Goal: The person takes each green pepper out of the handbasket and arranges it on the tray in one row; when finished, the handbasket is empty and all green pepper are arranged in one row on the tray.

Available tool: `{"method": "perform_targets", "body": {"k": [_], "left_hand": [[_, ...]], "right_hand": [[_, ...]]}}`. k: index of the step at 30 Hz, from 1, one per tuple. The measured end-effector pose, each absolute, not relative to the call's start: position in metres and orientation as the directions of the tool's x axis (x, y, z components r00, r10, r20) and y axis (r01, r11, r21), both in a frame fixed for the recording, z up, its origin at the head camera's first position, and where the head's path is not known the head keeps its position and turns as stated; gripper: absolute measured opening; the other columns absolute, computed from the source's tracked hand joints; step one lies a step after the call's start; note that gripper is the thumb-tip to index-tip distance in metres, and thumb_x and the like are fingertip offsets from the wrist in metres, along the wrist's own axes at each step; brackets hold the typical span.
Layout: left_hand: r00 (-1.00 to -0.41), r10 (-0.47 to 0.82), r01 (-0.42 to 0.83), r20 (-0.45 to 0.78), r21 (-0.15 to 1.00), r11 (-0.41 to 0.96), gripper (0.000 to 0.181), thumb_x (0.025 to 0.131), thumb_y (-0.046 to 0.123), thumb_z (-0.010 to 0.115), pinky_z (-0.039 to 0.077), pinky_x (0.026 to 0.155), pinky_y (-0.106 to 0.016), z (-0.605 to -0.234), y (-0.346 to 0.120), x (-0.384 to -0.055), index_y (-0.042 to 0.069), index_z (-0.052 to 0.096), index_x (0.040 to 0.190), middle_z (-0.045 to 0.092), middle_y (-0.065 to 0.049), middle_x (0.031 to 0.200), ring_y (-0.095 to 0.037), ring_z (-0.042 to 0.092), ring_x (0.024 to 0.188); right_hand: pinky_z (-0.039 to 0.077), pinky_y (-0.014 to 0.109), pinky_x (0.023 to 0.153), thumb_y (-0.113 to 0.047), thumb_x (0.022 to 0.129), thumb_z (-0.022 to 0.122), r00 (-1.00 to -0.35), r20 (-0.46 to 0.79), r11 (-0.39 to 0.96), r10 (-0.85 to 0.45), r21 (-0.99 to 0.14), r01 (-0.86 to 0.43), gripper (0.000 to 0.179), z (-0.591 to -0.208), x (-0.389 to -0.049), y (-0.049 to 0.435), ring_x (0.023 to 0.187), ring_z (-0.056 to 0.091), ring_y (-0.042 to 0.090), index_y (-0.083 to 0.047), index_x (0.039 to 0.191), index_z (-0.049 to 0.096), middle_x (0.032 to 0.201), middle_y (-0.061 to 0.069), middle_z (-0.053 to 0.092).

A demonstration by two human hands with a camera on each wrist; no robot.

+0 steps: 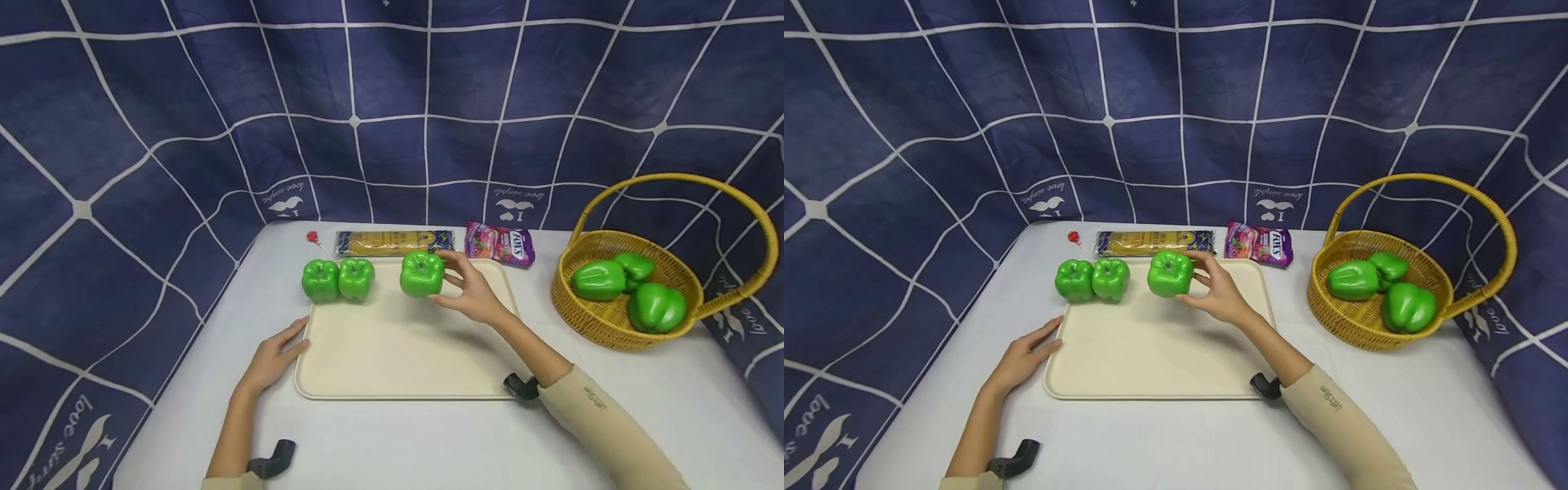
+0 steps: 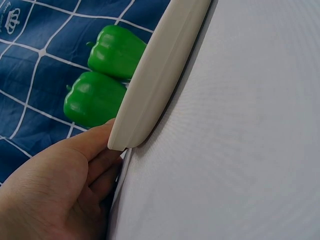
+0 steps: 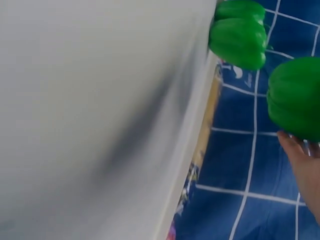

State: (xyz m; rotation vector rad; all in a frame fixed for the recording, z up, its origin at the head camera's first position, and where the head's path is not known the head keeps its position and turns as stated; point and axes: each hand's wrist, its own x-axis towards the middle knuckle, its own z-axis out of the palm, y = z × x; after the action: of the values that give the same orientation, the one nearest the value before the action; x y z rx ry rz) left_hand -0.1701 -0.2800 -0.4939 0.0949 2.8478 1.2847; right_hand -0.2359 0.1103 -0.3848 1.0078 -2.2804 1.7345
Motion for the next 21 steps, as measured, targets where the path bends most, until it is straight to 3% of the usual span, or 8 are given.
{"method": "perform_targets", "body": {"k": [13, 21], "left_hand": [[-0.998, 0.069, 0.054, 0.012, 0.749, 0.661, 0.057, 0.089, 0.045, 0.055, 0.023, 0.108, -0.052, -0.494, -0.281, -0.17, 0.019, 0.043, 0.139, 0.035, -0.011, 0.144, -0.033, 0.03, 0.133], [-0.997, 0.07, 0.057, 0.015, 0.755, 0.653, 0.057, 0.089, 0.045, 0.055, 0.023, 0.108, -0.052, -0.495, -0.281, -0.17, 0.019, 0.043, 0.139, 0.035, -0.011, 0.144, -0.033, 0.03, 0.133]], "right_hand": [[0.041, 0.049, 0.096, 0.014, 0.073, 0.07, -0.788, 0.315, 0.159, -0.529, -0.875, -0.457, 0.077, -0.416, -0.271, 0.073, 0.123, 0.036, 0.048, 0.009, 0.137, 0.028, 0.138, 0.029, 0.029], [0.041, 0.04, 0.098, 0.009, 0.074, 0.071, -0.815, 0.218, 0.209, -0.536, -0.902, -0.378, 0.08, -0.45, -0.295, 0.064, 0.128, 0.033, 0.04, -0.001, 0.14, 0.028, 0.145, 0.019, 0.027]]}}
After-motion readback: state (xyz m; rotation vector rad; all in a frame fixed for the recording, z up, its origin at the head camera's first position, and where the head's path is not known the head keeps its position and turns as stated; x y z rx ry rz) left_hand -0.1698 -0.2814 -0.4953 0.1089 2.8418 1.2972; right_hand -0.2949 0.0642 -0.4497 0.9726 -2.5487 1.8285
